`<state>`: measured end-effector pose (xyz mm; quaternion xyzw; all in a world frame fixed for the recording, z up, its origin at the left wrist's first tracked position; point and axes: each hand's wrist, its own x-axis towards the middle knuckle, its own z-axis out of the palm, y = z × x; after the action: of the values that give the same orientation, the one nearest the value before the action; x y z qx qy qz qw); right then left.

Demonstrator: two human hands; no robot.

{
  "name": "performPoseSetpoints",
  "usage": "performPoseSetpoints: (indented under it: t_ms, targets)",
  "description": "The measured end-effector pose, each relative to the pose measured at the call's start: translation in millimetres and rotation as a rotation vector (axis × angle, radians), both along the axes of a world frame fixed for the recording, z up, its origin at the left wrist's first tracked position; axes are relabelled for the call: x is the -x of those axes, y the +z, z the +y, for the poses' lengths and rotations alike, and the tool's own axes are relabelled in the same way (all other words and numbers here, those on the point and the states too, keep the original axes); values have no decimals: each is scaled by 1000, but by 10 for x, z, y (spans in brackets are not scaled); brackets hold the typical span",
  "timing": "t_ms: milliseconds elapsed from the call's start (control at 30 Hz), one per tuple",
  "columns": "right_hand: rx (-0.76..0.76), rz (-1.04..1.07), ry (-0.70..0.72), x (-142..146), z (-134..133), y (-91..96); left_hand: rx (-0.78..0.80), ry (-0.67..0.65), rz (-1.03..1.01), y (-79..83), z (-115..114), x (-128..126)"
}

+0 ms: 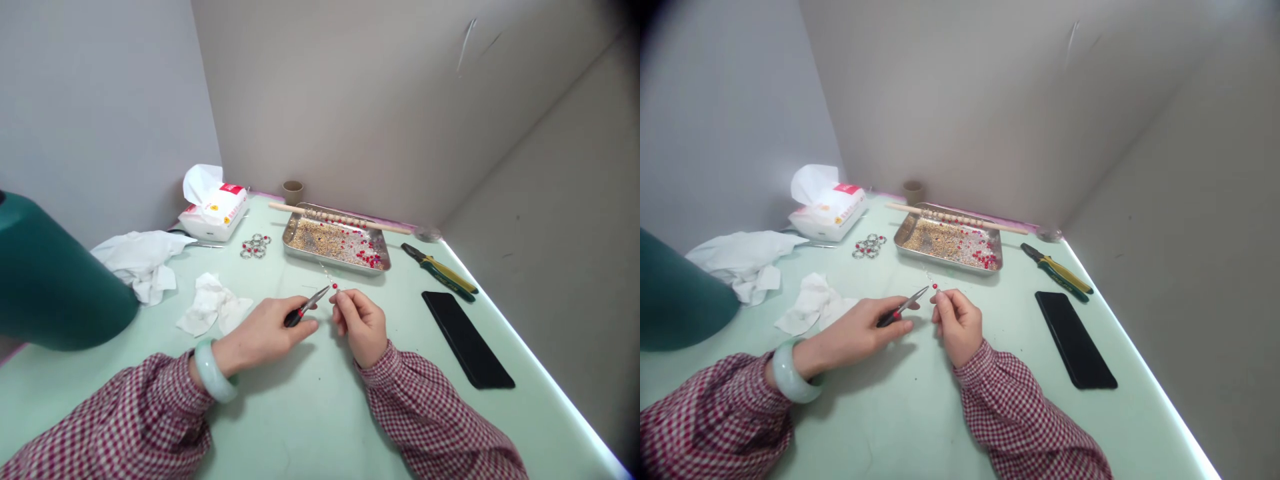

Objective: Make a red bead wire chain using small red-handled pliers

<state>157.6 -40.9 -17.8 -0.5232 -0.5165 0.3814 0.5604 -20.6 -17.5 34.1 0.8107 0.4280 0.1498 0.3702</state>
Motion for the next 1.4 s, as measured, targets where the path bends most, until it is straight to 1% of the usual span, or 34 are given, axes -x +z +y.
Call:
performPoseSetpoints:
  t_ms: [200,400,500,633,733,867,1000,1200,1267,1400]
  targets:
    - [-5,-22,26,7,-14,13,25,14,3,12,4,-6]
    - [-35,-88,54,-8,-11,-23,24,15,2,8,10,-8]
    - [-50,-126,52,-12,-6,-35,16,16,-12,1,9,-2]
    - [-48,-125,55,-10,0,-33,37,9,-37,-10,15,8]
    - [-33,-101,78,-6,1,-32,45,8,-43,-17,19,14]
    - [-5,-30,146,5,-3,-28,35,-15,-46,-14,16,15]
    - [26,35,172,11,-2,-2,34,-38,-42,2,14,11]
    - [108,210,244,12,5,16,142,-80,-94,-4,26,19]
    - [110,217,230,20,7,16,127,-88,-100,-9,31,24]
    - [92,177,144,34,15,27,79,-93,-60,-3,37,26]
